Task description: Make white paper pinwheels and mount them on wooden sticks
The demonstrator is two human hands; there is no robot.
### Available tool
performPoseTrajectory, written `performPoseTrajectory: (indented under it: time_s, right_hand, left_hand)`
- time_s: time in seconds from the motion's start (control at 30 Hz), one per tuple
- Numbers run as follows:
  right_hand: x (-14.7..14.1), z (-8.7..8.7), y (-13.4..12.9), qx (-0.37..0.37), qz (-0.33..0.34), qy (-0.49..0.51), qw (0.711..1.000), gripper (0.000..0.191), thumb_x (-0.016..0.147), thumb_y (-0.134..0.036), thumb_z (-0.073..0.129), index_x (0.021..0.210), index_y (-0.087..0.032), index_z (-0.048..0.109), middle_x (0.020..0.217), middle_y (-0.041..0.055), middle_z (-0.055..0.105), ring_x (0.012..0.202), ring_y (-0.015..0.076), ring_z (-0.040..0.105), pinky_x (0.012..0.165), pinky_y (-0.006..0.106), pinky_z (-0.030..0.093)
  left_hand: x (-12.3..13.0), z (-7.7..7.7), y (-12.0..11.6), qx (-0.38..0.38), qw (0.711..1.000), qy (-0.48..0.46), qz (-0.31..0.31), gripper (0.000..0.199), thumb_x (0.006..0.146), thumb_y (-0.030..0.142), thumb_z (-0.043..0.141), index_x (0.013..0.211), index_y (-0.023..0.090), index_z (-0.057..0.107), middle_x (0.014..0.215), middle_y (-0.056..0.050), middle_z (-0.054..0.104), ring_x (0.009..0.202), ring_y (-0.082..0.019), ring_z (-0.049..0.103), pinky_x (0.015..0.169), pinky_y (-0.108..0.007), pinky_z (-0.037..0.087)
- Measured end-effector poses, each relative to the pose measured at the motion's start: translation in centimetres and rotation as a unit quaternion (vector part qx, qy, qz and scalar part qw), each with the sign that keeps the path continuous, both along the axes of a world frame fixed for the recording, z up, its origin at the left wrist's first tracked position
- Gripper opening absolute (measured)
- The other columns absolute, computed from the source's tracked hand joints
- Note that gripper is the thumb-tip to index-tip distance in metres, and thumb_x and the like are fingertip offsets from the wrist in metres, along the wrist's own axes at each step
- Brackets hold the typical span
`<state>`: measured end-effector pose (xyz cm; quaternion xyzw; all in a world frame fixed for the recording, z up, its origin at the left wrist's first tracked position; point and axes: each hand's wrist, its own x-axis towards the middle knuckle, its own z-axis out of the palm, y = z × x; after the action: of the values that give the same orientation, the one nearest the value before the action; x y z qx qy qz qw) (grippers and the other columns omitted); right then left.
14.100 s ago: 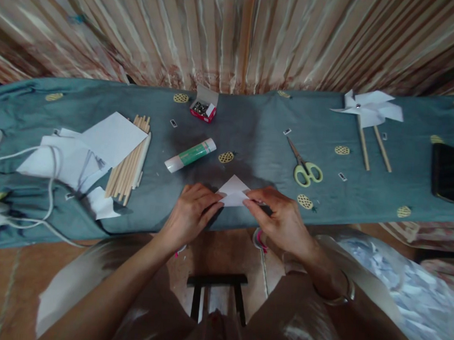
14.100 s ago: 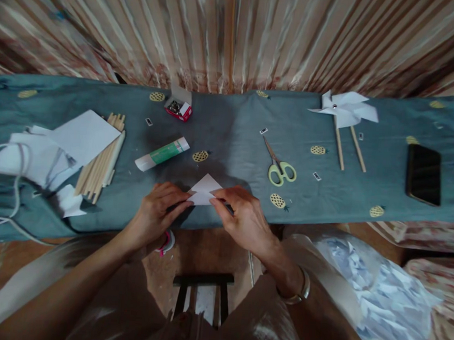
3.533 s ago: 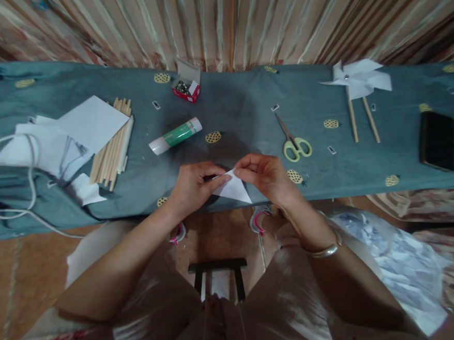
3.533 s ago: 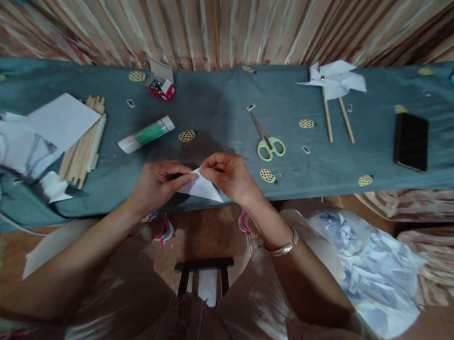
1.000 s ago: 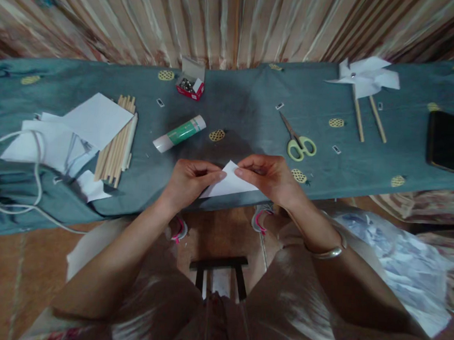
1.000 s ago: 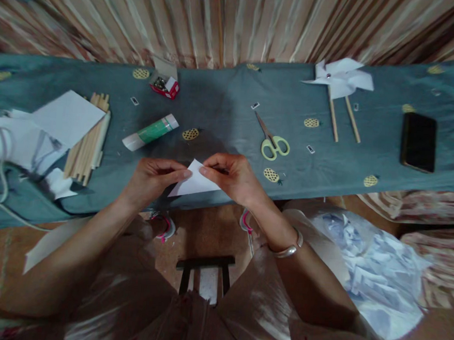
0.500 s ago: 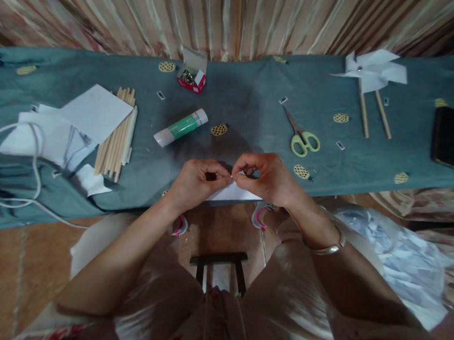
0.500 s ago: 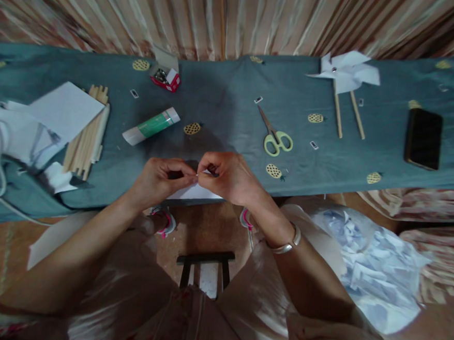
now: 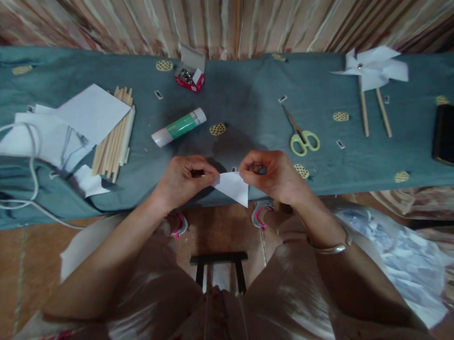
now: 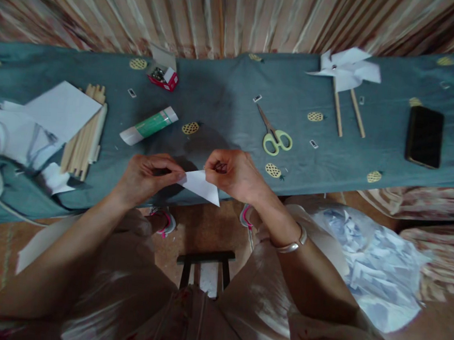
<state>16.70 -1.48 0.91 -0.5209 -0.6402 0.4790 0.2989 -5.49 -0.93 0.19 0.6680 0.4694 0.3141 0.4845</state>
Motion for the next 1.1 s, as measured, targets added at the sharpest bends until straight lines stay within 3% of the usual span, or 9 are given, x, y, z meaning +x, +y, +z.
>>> performPoseTrajectory:
  time_s: [0.2,0.47,0.63,0.73,0.83,1.0,1.1]
  right_hand:
    - [0.6,0.7,0.3,-0.019,-0.002,0.007,1.000,0.006,0.071,-0.020,0.063,0.065,-0.020,0.066,0.064,-0.0011,0.067,0.061,0.0126,0.059,0.058,0.025,0.045]
    - [1.0,0.6,1.3,-0.055,0.001,0.092,0.994,0.009,0.068,-0.026,0.070,0.066,-0.019,0.066,0.064,-0.0007,0.065,0.060,0.0118,0.056,0.057,0.026,0.043]
    - [0.8,0.8,1.6,-0.056,-0.006,0.102,0.993,0.010,0.067,-0.027,0.071,0.067,-0.018,0.067,0.063,-0.0016,0.065,0.058,0.0107,0.054,0.055,0.025,0.041]
    - [0.1,0.9,1.6,-0.059,-0.002,0.106,0.993,0.010,0.067,-0.028,0.070,0.067,-0.019,0.067,0.063,-0.0015,0.067,0.058,0.0106,0.055,0.055,0.024,0.042]
    - [-0.3,1.0,1.6,-0.064,0.001,0.105,0.992,0.009,0.067,-0.028,0.070,0.066,-0.019,0.067,0.063,-0.0012,0.068,0.058,0.0109,0.057,0.055,0.024,0.043]
    - [0.7,1.0,2.1,-0.062,-0.011,0.097,0.993,0.010,0.065,-0.028,0.071,0.065,-0.018,0.067,0.061,-0.0018,0.066,0.056,0.0104,0.054,0.055,0.024,0.041]
    - [1.8,1.1,2.4,-0.030,-0.047,0.090,0.994,0.012,0.066,-0.029,0.073,0.067,-0.018,0.069,0.065,-0.0001,0.068,0.061,0.0122,0.057,0.057,0.025,0.042]
  left_hand:
    - [-1.4,0.1,0.3,-0.014,1.000,0.008,0.016,0.010,0.073,0.026,0.072,0.067,0.022,0.078,0.069,-0.002,0.072,0.067,-0.015,0.063,0.064,-0.027,0.044]
    - [-2.6,1.1,0.7,-0.067,0.994,-0.019,0.085,0.008,0.068,0.027,0.078,0.063,0.021,0.075,0.066,-0.001,0.071,0.062,-0.014,0.060,0.059,-0.025,0.046]
    - [-2.1,0.8,0.7,-0.079,0.973,-0.133,0.171,0.018,0.069,0.037,0.083,0.078,0.022,0.080,0.080,-0.003,0.078,0.072,-0.015,0.066,0.068,-0.025,0.053]
    - [-1.1,0.7,0.6,-0.094,0.980,-0.118,0.133,0.024,0.066,0.039,0.085,0.081,0.021,0.081,0.083,-0.005,0.078,0.077,-0.018,0.068,0.069,-0.026,0.052]
    - [-0.4,0.9,0.4,-0.098,0.988,-0.067,0.099,0.018,0.067,0.036,0.084,0.070,0.020,0.078,0.071,-0.003,0.073,0.070,-0.018,0.065,0.065,-0.027,0.049]
    - [-0.7,0.9,0.6,-0.097,0.987,-0.060,0.115,0.016,0.067,0.035,0.080,0.063,0.020,0.075,0.062,-0.001,0.068,0.062,-0.015,0.058,0.060,-0.027,0.044]
    - [-0.9,0.6,0.9,-0.098,0.976,-0.099,0.164,0.012,0.065,0.031,0.079,0.061,0.020,0.075,0.059,0.000,0.067,0.058,-0.013,0.055,0.058,-0.026,0.042]
